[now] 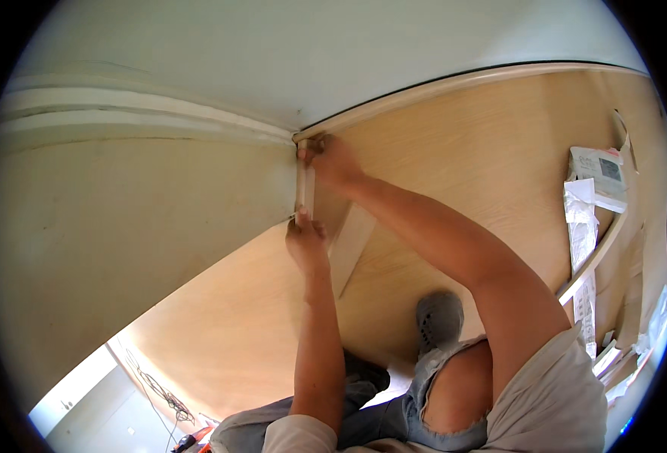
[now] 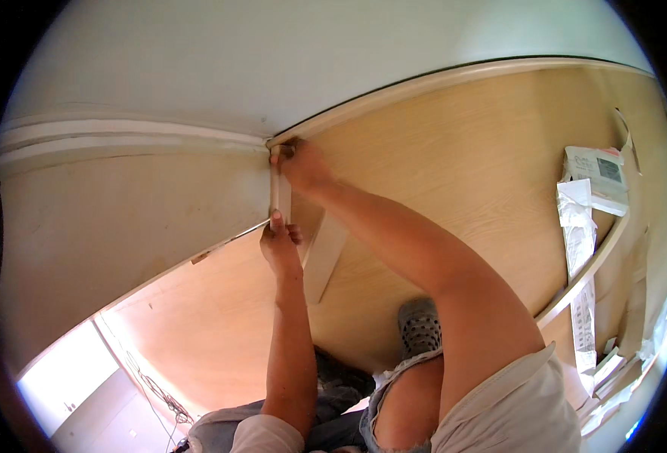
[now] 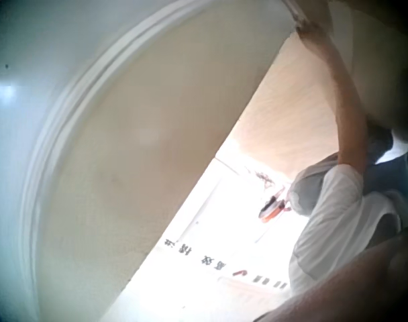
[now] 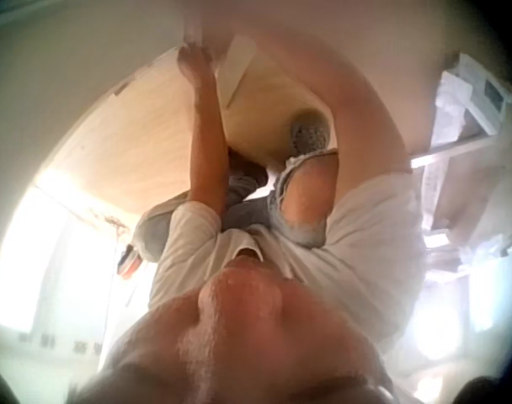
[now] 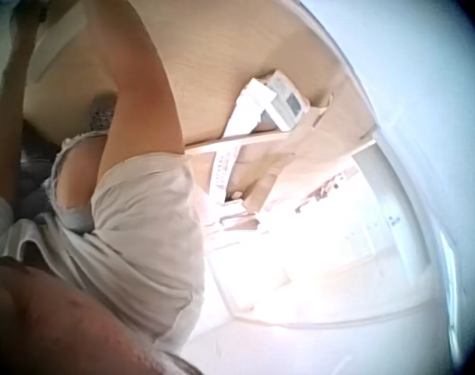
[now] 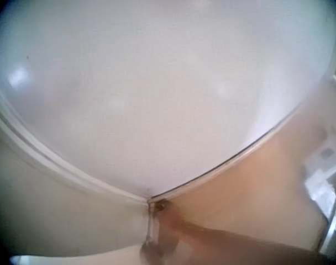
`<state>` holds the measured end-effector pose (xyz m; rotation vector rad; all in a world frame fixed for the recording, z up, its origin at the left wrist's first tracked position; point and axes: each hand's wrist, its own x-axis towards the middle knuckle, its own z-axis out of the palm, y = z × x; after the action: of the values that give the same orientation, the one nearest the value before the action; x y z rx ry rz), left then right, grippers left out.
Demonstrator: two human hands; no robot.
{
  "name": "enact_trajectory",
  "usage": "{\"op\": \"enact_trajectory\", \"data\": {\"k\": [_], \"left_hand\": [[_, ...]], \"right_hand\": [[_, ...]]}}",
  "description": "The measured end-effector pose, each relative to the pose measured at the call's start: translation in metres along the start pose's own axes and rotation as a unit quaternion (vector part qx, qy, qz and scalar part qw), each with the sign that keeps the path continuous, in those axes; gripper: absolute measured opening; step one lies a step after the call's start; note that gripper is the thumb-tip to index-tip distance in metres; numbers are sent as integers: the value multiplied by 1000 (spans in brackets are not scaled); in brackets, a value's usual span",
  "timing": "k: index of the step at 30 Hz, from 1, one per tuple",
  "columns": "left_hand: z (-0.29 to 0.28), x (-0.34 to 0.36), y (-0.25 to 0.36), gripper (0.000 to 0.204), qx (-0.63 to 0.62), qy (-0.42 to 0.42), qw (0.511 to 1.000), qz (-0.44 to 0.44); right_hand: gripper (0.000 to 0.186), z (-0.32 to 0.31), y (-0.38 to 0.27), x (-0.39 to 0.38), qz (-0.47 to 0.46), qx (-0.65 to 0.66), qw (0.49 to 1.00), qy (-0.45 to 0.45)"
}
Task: The person installs wooden baseboards along the wall, measuring and cutting pieces to fit corners. They use a miter saw to cut the wood and a tape measure to ensure proper length, then fit the pieces into place along the floor.
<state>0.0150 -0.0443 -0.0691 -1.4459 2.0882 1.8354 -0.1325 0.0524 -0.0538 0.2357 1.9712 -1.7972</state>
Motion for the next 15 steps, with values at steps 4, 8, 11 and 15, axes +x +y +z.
{"op": "enact_trajectory", "data": {"k": [4,8,11,15], "left_hand": [[-1,4,-1,48,-34,-3,999,-2],[3,2,0,52,-107,5,993,-39],[3,-4,-4,64,-179,5,971,-157],[26,-10,4,72,-248,4,956,-155]], "right_hand": [[38,3,20,20,-9,-7,1000,-22],[47,-1,29,32,6,-66,998,-24],[49,2,29,30,0,-76,997,-9],[50,3,15,16,19,-11,999,-33]]}}
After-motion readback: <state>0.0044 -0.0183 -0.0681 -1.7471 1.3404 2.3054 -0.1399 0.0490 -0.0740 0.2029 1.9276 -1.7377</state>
